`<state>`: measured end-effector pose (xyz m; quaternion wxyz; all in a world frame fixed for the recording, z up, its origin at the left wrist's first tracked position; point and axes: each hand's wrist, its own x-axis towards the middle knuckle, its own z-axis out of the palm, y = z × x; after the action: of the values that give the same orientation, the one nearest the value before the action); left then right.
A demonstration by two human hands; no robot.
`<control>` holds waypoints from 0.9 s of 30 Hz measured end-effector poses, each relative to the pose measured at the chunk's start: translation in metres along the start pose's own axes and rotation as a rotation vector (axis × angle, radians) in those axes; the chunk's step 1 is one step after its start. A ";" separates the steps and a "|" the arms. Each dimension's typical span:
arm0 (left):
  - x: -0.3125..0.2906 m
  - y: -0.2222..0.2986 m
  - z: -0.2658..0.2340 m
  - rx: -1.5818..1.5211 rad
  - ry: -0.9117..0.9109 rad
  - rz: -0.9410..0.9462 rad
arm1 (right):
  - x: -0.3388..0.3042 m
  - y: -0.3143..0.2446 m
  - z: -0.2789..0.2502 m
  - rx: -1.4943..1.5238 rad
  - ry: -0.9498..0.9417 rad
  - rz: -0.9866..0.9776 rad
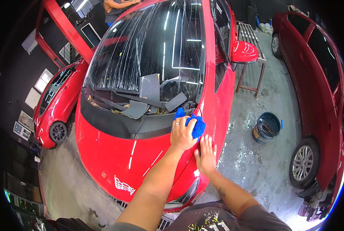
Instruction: The person wipes the hood and windshield of a red car using a blue microfiber cloth. They repeatedly rub the surface, occasionally dipping the cloth into a bucket of water, and continue cleaning the front area of the vehicle.
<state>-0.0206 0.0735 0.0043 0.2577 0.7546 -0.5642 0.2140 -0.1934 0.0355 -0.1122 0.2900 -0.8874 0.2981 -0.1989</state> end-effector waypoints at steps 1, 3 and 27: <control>-0.002 -0.001 0.000 0.007 0.006 -0.004 | 0.024 -0.002 -0.005 0.108 0.059 0.016; -0.003 -0.004 0.003 0.010 0.023 -0.002 | 0.022 -0.004 -0.003 0.180 0.022 0.042; -0.003 -0.005 0.005 -0.014 -0.005 0.000 | 0.003 0.011 -0.003 0.138 -0.021 -0.103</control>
<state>-0.0168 0.0735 -0.0024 0.2617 0.7533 -0.5663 0.2081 -0.1968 0.0252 -0.1166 0.3431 -0.8814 0.2348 -0.2245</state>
